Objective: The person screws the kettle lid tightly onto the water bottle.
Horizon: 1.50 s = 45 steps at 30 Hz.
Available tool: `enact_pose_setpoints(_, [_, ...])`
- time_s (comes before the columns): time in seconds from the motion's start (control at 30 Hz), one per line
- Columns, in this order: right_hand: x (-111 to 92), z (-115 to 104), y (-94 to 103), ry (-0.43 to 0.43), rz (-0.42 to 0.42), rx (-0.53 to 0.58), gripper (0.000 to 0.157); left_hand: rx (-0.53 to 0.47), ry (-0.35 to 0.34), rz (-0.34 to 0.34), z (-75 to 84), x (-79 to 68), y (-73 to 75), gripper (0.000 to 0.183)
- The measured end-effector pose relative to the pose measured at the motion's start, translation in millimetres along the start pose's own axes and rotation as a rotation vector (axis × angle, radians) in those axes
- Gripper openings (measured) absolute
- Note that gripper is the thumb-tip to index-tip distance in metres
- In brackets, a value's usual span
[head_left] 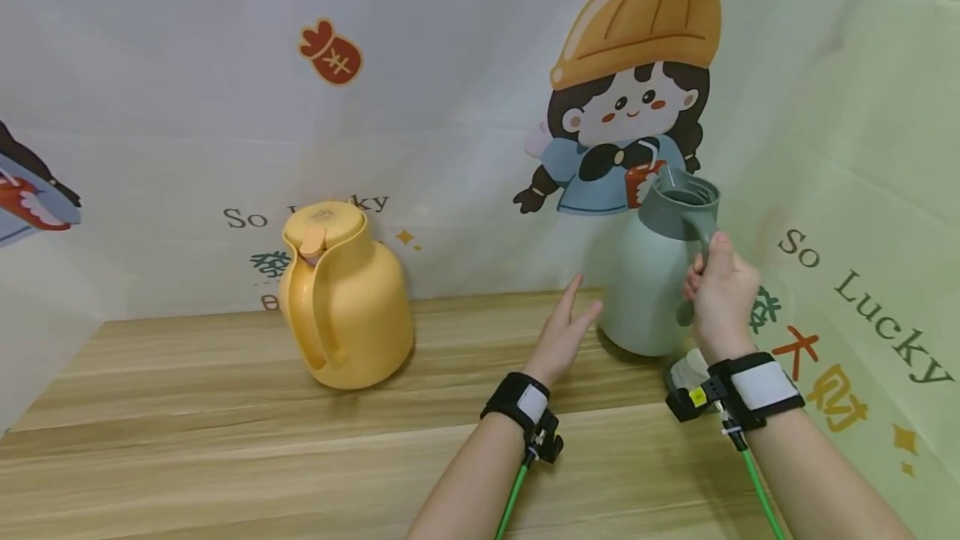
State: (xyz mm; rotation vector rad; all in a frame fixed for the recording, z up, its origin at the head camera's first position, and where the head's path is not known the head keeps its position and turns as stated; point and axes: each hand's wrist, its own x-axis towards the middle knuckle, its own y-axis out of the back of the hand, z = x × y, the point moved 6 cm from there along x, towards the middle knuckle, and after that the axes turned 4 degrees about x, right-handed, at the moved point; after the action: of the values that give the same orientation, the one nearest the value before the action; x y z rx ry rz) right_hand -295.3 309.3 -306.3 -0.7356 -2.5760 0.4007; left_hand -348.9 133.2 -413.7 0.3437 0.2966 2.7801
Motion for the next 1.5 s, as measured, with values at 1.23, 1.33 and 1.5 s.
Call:
enact_pose_setpoints(1.23, [-76.2, -38.6, -57.0, 0.035, -0.174, 0.125, 0.048, 0.014, -0.185, 0.111, 30.3, -20.9, 39.3, 0.108])
enact_pose_setpoints(1.33, [-82.9, -45.0, -61.7, 0.045, -0.195, 0.126, 0.048, 0.007, -0.206, 0.104, 35.7, -25.0, 46.3, 0.108])
enact_pose_setpoints(1.5, [-94.5, -54.7, -70.9, 0.055, -0.235, 0.145, 0.048, 0.023, -0.249, 0.092, 45.0, -33.1, 58.8, 0.108])
